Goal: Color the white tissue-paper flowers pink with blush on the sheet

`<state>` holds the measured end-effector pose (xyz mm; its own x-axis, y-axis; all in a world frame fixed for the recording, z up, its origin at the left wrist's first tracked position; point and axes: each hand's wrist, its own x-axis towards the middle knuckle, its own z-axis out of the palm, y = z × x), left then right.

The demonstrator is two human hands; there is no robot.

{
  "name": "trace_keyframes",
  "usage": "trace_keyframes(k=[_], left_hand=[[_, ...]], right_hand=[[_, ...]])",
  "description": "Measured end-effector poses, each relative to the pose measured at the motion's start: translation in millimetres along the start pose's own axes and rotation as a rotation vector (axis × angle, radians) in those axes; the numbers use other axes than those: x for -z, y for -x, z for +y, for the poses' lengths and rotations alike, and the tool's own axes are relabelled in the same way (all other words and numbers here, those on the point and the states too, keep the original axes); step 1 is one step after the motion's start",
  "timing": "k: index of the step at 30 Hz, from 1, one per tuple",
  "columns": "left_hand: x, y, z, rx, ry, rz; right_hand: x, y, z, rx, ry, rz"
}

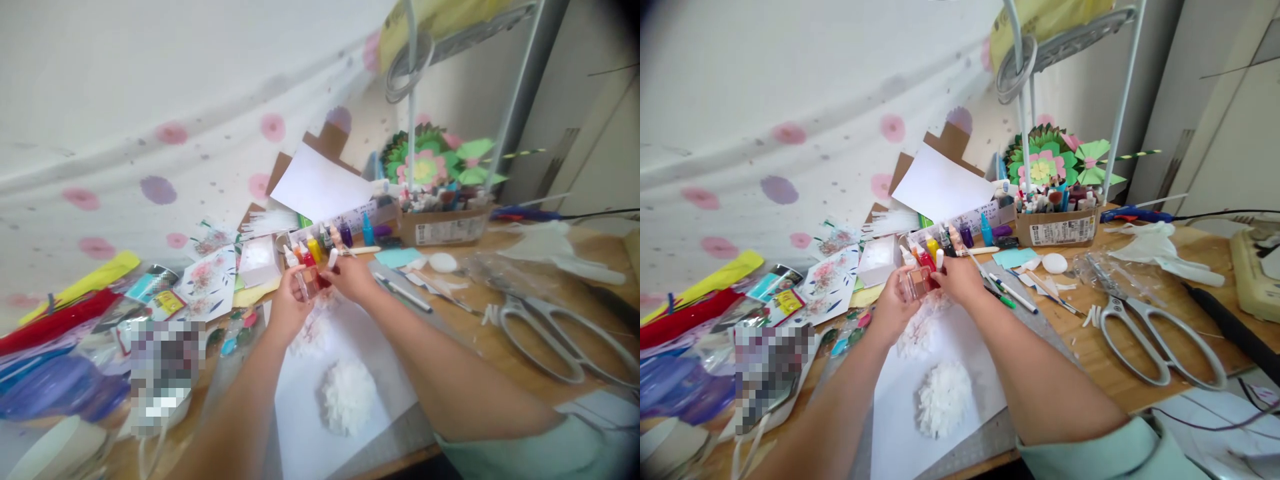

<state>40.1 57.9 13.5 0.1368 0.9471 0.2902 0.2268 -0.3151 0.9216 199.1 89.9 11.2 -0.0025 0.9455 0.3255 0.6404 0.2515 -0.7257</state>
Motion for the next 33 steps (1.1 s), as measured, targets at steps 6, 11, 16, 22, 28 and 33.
trace_keyframes(k=[6,11,16,22,28,33], left_hand=[[2.5,1,-7,-0.013,-0.015,-0.045],[4.9,3,-12,-0.016,-0.041,-0.072],[3.8,6,-12,0.001,-0.065,-0.08],[4.2,7,-4,0.018,-0.096,-0.039],[22.8,4,-4,0.001,-0.15,0.172],[28.7,4,-2,-0.042,0.004,0.26]], right_hand=[[0,-1,-1,0.043,0.028,0.005],[-1,-2,-1,-0.004,0.073,0.032],[0,-3,-1,0.022,0.145,-0.028],[1,-2,2,0.024,0.152,-0.031],[3,-1,8,0.043,0.263,-0.171],[4,0,7,0.059,0.328,-0.145]])
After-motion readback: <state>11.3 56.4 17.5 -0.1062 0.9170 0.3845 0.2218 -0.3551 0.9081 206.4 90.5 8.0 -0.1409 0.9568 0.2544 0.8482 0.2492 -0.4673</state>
